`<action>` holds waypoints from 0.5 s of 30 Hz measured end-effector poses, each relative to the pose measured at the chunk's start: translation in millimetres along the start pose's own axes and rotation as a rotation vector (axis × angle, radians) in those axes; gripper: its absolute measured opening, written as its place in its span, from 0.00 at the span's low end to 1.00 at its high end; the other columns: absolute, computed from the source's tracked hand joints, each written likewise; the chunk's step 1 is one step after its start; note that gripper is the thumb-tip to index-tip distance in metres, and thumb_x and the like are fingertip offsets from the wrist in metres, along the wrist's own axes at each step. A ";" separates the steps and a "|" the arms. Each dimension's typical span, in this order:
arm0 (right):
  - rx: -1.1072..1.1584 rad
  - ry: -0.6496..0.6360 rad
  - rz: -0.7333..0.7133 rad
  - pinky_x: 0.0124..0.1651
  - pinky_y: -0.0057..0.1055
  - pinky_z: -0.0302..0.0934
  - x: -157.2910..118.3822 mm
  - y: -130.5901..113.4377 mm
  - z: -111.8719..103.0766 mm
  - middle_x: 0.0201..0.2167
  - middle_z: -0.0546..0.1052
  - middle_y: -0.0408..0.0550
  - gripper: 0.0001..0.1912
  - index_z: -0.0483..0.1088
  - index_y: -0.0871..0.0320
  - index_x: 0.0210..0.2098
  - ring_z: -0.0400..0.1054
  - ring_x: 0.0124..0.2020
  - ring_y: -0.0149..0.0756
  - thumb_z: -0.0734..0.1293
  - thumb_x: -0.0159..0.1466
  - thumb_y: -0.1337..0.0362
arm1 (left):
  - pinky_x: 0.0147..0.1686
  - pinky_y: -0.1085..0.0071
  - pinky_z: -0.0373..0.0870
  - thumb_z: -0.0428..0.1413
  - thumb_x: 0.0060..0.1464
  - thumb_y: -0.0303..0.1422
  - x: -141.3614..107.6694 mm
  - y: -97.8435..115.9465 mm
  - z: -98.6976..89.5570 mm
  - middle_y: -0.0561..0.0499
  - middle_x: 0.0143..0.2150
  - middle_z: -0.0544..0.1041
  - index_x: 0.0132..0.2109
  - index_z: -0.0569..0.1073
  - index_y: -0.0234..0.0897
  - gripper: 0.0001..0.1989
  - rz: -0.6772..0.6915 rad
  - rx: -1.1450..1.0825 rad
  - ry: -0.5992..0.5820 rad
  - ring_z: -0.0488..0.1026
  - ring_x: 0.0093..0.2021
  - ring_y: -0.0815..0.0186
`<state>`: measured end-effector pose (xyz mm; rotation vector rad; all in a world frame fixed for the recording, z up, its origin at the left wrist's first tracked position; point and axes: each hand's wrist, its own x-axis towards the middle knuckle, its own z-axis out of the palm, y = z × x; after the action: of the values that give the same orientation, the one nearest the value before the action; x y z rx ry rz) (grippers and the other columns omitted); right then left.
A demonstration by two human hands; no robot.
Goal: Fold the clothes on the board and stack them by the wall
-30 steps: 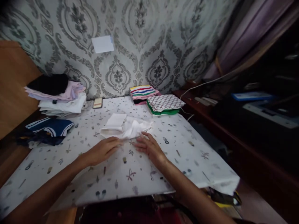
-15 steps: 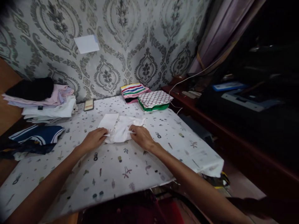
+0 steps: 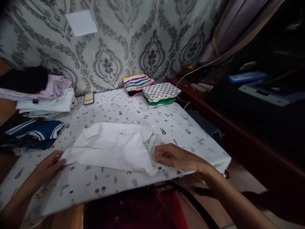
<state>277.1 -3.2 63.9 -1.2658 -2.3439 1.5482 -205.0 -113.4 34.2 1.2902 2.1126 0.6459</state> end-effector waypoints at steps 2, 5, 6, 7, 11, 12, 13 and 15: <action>-0.093 0.196 0.020 0.29 0.30 0.56 11.2 -2.0 6.2 0.26 0.70 0.45 0.17 0.68 0.57 0.31 0.61 0.27 0.33 0.60 0.67 0.50 | 0.31 0.66 0.69 0.54 0.48 0.51 -7.0 -3.3 6.0 0.52 0.30 0.76 0.44 0.71 0.42 0.21 0.089 0.226 0.083 0.74 0.32 0.57; -0.253 0.467 0.029 0.37 0.34 0.60 37.4 -5.8 18.5 0.34 0.74 0.49 0.14 0.70 0.57 0.43 0.66 0.32 0.37 0.62 0.66 0.54 | 0.46 0.59 0.71 0.48 0.57 0.47 -8.4 8.9 12.6 0.44 0.47 0.77 0.51 0.71 0.41 0.21 0.272 0.453 0.236 0.74 0.49 0.51; -0.286 0.500 0.020 0.38 0.35 0.61 46.7 -7.1 22.9 0.37 0.74 0.50 0.15 0.69 0.57 0.46 0.67 0.34 0.38 0.64 0.64 0.55 | 0.51 0.57 0.69 0.47 0.59 0.46 -7.1 14.9 14.7 0.43 0.51 0.76 0.52 0.71 0.41 0.21 0.349 0.485 0.228 0.71 0.53 0.50; -0.307 0.506 0.011 0.38 0.35 0.61 55.4 -8.5 27.1 0.38 0.74 0.50 0.16 0.69 0.57 0.47 0.67 0.34 0.38 0.66 0.63 0.56 | 0.55 0.56 0.67 0.45 0.61 0.45 -5.1 20.8 16.8 0.42 0.54 0.75 0.53 0.71 0.40 0.21 0.419 0.505 0.193 0.69 0.56 0.50; -0.277 0.447 0.010 0.30 0.31 0.55 71.5 -14.1 37.0 0.25 0.69 0.43 0.06 0.65 0.55 0.30 0.61 0.26 0.33 0.67 0.60 0.62 | 0.57 0.56 0.65 0.44 0.63 0.43 3.5 34.3 19.3 0.43 0.57 0.74 0.57 0.69 0.41 0.21 0.487 0.547 -0.028 0.70 0.57 0.52; -0.228 0.419 -0.014 0.29 0.30 0.52 69.1 -15.4 37.4 0.21 0.65 0.41 0.11 0.61 0.55 0.25 0.57 0.24 0.31 0.66 0.61 0.62 | 0.54 0.57 0.67 0.45 0.63 0.43 4.4 34.8 17.2 0.44 0.55 0.75 0.55 0.70 0.41 0.20 0.465 0.549 -0.074 0.71 0.54 0.53; -0.152 0.385 -0.050 0.27 0.29 0.50 64.2 -16.5 36.8 0.19 0.61 0.39 0.15 0.57 0.55 0.22 0.55 0.23 0.30 0.66 0.61 0.61 | 0.50 0.60 0.68 0.45 0.63 0.43 4.7 34.4 13.7 0.45 0.50 0.76 0.51 0.72 0.41 0.18 0.443 0.545 -0.120 0.73 0.50 0.54; 0.076 0.309 -0.102 0.24 0.28 0.47 49.3 -18.7 33.0 0.18 0.58 0.37 0.19 0.57 0.55 0.21 0.52 0.21 0.27 0.67 0.61 0.56 | 0.42 0.65 0.69 0.47 0.62 0.44 4.2 32.5 3.0 0.48 0.41 0.77 0.42 0.72 0.40 0.15 0.426 0.514 -0.222 0.73 0.41 0.58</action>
<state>218.3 1.7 44.3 -1.2450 -2.1020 1.2930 -184.2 -95.7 52.6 2.0219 1.8929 0.0997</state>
